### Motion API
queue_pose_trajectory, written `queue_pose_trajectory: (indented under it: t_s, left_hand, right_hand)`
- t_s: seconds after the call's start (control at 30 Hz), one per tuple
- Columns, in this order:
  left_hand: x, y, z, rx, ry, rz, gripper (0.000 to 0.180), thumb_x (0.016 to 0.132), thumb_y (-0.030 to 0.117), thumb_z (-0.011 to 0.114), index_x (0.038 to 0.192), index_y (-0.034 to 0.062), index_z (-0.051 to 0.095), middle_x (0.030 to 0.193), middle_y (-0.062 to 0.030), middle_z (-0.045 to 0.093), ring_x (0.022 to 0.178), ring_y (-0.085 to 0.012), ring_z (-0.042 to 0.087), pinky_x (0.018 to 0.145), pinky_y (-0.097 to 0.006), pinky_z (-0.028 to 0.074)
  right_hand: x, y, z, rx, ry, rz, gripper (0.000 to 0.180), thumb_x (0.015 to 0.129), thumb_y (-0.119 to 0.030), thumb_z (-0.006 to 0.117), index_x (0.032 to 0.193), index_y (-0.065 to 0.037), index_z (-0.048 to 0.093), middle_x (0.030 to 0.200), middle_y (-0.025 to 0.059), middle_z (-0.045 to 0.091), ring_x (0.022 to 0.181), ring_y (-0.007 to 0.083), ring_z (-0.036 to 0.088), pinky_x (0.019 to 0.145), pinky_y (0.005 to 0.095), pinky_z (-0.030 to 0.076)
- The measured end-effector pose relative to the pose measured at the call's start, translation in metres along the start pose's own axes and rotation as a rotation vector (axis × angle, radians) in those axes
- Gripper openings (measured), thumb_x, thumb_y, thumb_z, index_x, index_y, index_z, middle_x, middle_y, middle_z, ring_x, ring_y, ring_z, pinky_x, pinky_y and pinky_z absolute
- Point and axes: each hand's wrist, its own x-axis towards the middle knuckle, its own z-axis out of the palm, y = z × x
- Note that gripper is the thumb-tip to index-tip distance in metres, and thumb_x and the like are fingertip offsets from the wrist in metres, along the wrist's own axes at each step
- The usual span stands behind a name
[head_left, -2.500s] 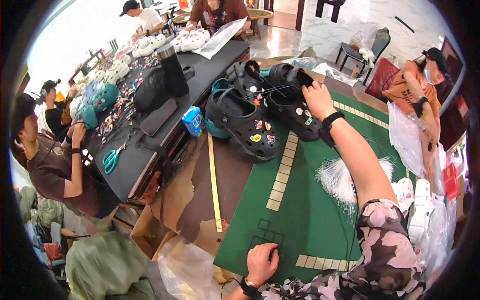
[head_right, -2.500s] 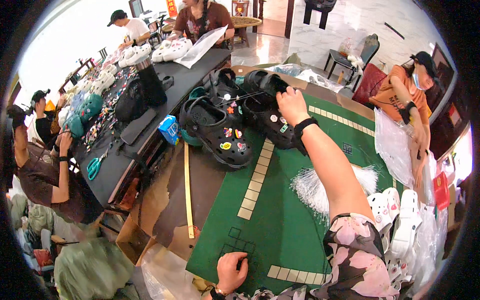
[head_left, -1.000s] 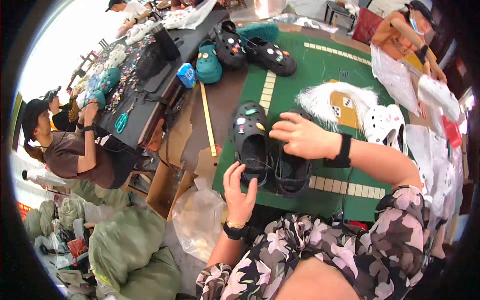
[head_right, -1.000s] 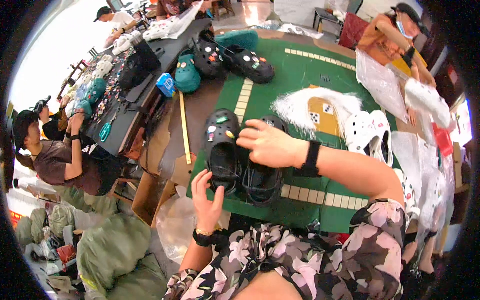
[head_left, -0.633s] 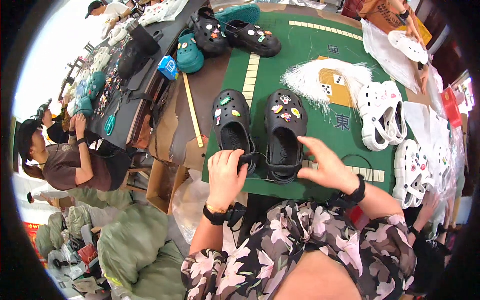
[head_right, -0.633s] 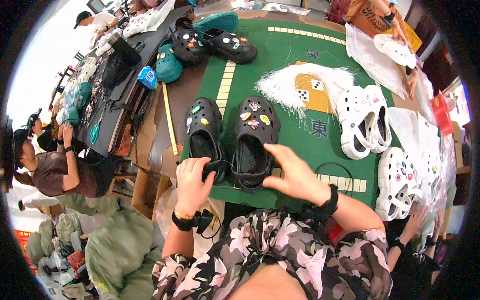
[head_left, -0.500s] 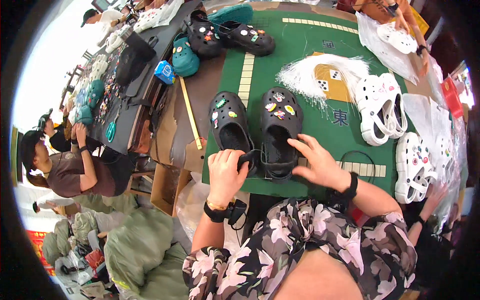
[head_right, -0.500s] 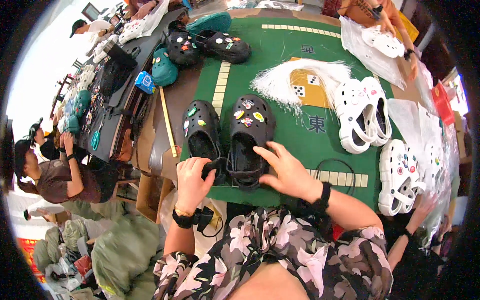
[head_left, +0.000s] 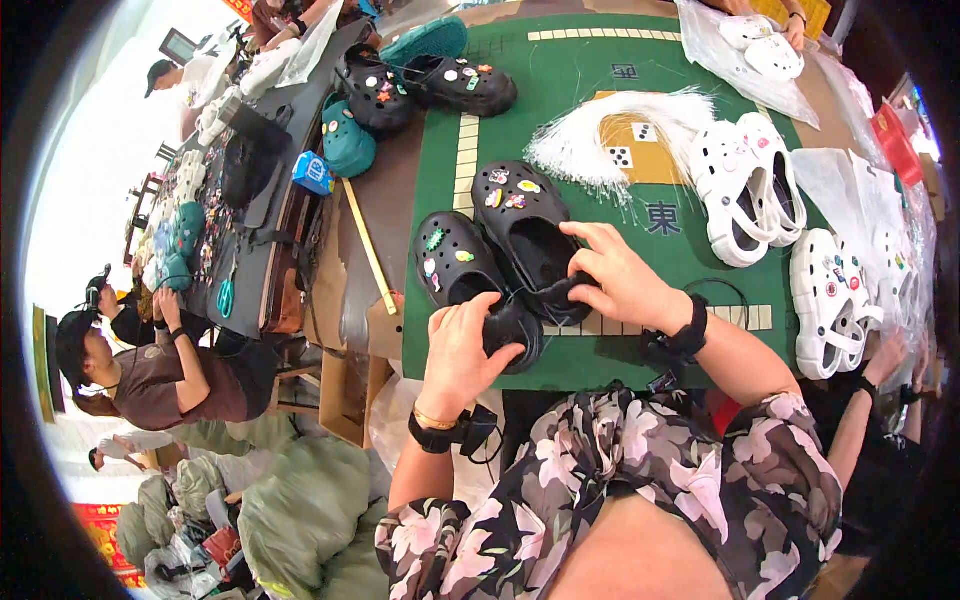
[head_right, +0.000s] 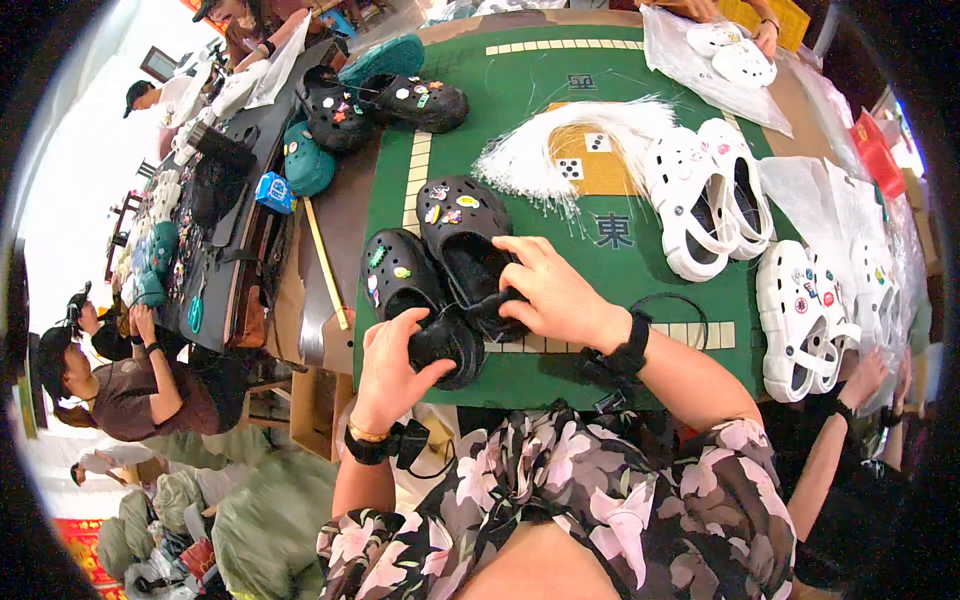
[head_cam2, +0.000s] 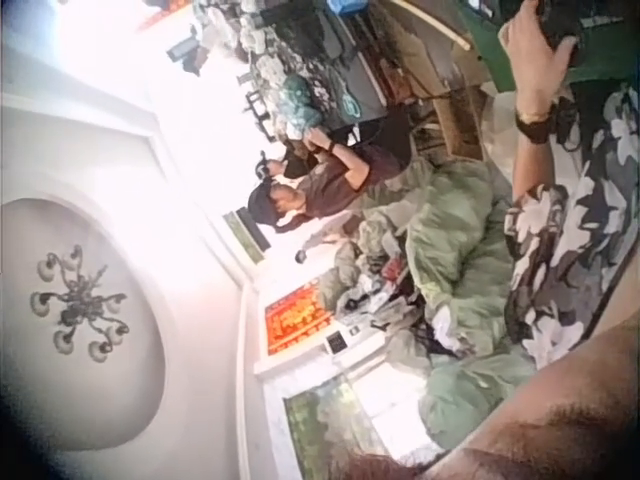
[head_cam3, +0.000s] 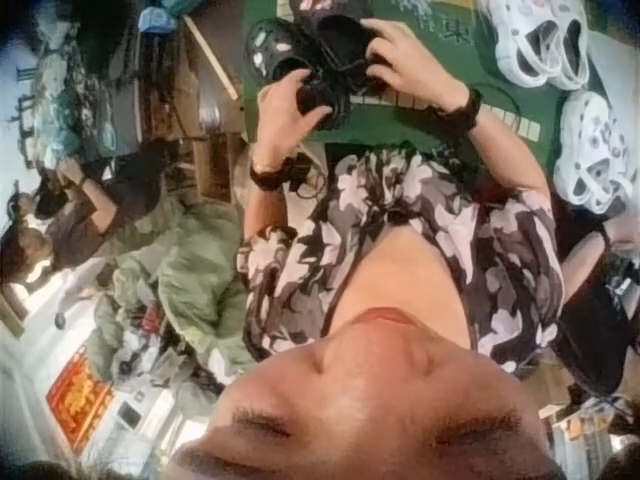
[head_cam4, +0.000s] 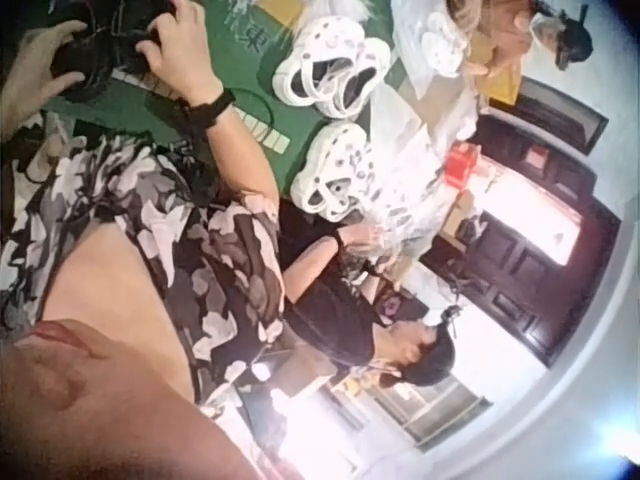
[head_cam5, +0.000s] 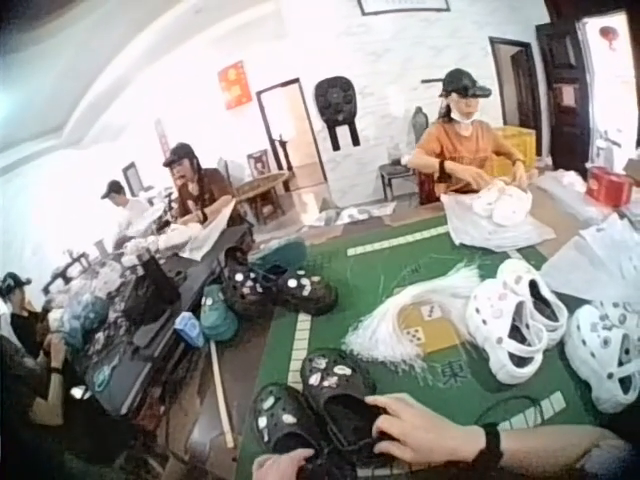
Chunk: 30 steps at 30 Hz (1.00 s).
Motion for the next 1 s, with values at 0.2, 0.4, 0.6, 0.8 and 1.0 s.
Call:
queue_pose_trajectory:
  t_s: [0.2, 0.4, 0.6, 0.8, 1.0]
  left_hand:
    - [0.010, -0.003, 0.005, -0.052, 0.058, 0.116, 0.058, 0.070, 0.003, 0.073, 0.125, 0.0030, 0.055, 0.123, -0.0179, 0.057, 0.114, -0.0385, 0.055, 0.098, -0.044, 0.045]
    - [0.030, 0.008, 0.016, -0.027, 0.012, 0.160, 0.053, 0.073, 0.012, 0.079, 0.121, 0.0022, 0.060, 0.129, -0.0188, 0.055, 0.117, -0.0377, 0.055, 0.099, -0.044, 0.045]
    - [0.037, 0.006, 0.020, -0.004, 0.060, 0.176, 0.033, 0.071, 0.016, 0.083, 0.098, 0.0032, 0.067, 0.099, -0.0114, 0.058, 0.090, -0.0308, 0.058, 0.078, -0.040, 0.049]
    - [0.036, 0.010, 0.023, -0.054, 0.043, 0.138, 0.029, 0.073, 0.015, 0.081, 0.094, 0.0019, 0.066, 0.100, -0.0121, 0.060, 0.092, -0.0323, 0.060, 0.079, -0.040, 0.049]
    - [0.024, 0.007, 0.018, 0.002, 0.171, 0.160, 0.026, 0.074, 0.010, 0.079, 0.097, 0.0032, 0.067, 0.109, -0.0112, 0.061, 0.094, -0.0307, 0.060, 0.081, -0.040, 0.050]
  right_hand:
    - [0.007, 0.000, 0.000, 0.082, 0.020, -0.052, 0.029, 0.079, -0.020, 0.074, 0.091, 0.001, 0.058, 0.130, 0.0217, 0.051, 0.122, 0.0403, 0.047, 0.103, 0.0461, 0.040]
    - [0.006, 0.007, -0.006, 0.200, 0.071, 0.039, 0.025, 0.084, -0.021, 0.070, 0.097, -0.002, 0.058, 0.126, 0.0170, 0.054, 0.116, 0.0344, 0.052, 0.101, 0.0426, 0.042]
    - [-0.006, 0.083, -0.025, -0.268, 0.219, 0.549, 0.030, 0.085, -0.018, 0.066, 0.110, -0.003, 0.061, 0.106, 0.0166, 0.061, 0.098, 0.0339, 0.062, 0.084, 0.0435, 0.051]
    - [-0.018, 0.145, -0.020, -0.477, 0.126, 0.672, 0.018, 0.083, -0.015, 0.065, 0.094, -0.001, 0.064, 0.097, 0.0222, 0.063, 0.086, 0.0392, 0.066, 0.074, 0.0484, 0.054]
    - [-0.018, 0.109, -0.023, -0.499, 0.032, 0.652, 0.012, 0.078, -0.011, 0.060, 0.078, -0.001, 0.066, 0.081, 0.0232, 0.066, 0.077, 0.0411, 0.067, 0.071, 0.0498, 0.053]
